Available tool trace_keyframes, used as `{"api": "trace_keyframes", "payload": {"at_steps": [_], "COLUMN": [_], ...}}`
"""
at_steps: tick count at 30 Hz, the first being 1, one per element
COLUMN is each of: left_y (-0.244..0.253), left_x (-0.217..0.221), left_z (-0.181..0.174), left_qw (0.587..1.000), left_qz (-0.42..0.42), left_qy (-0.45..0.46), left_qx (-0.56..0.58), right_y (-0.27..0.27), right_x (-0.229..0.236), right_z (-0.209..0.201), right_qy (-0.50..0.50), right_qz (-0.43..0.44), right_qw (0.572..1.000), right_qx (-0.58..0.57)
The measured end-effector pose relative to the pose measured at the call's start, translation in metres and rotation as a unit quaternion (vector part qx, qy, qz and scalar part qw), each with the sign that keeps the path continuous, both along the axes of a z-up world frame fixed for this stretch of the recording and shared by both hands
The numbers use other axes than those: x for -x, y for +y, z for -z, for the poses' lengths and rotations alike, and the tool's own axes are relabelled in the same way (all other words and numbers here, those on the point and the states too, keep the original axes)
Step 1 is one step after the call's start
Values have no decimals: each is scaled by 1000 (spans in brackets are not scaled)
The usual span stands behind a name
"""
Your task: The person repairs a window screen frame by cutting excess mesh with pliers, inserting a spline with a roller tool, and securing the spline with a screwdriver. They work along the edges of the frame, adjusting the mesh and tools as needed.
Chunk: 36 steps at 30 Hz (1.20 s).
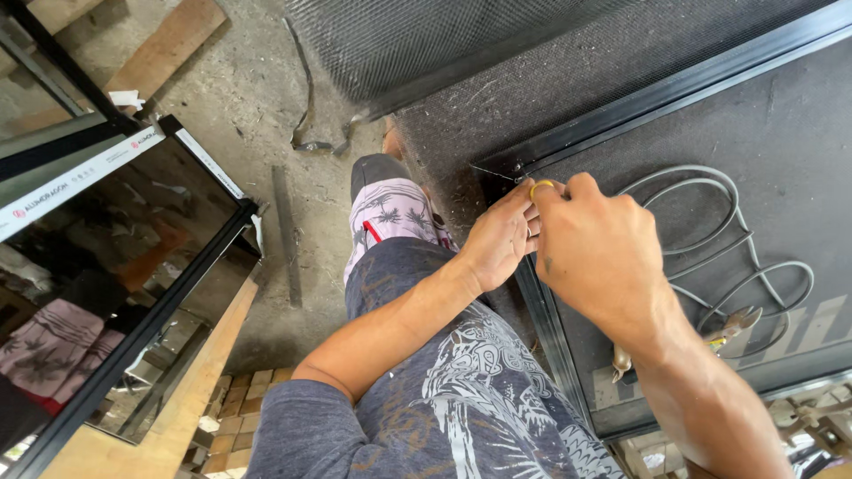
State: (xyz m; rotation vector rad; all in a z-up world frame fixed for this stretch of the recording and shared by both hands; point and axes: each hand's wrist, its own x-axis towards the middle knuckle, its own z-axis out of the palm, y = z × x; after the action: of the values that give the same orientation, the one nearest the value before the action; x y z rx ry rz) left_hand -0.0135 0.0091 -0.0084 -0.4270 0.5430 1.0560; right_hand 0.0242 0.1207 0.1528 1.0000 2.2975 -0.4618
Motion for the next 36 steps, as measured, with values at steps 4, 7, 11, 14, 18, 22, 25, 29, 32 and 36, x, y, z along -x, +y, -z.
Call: {"api": "trace_keyframes", "payload": {"at_steps": [4,7,11,14,18,22,25,29,32,36], "left_y": [-6,-6,-7,-6,-7,-6,-3,-12,-12,-17], "left_x": [-2,-3,-3,-4,-3,-5,-9,-24,-18,-12], "left_z": [6,9,8,4,-5,-10,-3,8,13,16], "left_qw": [1000,997,987,989,990,991,993,997,997,997], "left_qz": [-1,29,70,71,59,34,19,-27,-66,-63], "left_qy": [-13,29,90,88,112,121,114,73,34,-7], "left_qx": [-23,-59,-112,-96,-66,-52,-19,17,5,-47], "right_y": [-6,-6,-9,-13,-12,-10,-3,-2,-1,-14], "right_x": [0,-7,-27,-40,-46,-41,-28,-12,3,-1], "right_z": [-12,-37,-57,-44,-22,-20,-20,-11,-7,-24], "right_qy": [46,149,132,156,207,223,164,57,-15,69], "right_qz": [-6,34,66,78,81,69,38,4,-16,2], "right_qw": [999,988,989,984,975,972,986,998,1000,997], "right_qx": [-19,-15,-25,-20,-4,-3,-6,-4,-15,-24]}}
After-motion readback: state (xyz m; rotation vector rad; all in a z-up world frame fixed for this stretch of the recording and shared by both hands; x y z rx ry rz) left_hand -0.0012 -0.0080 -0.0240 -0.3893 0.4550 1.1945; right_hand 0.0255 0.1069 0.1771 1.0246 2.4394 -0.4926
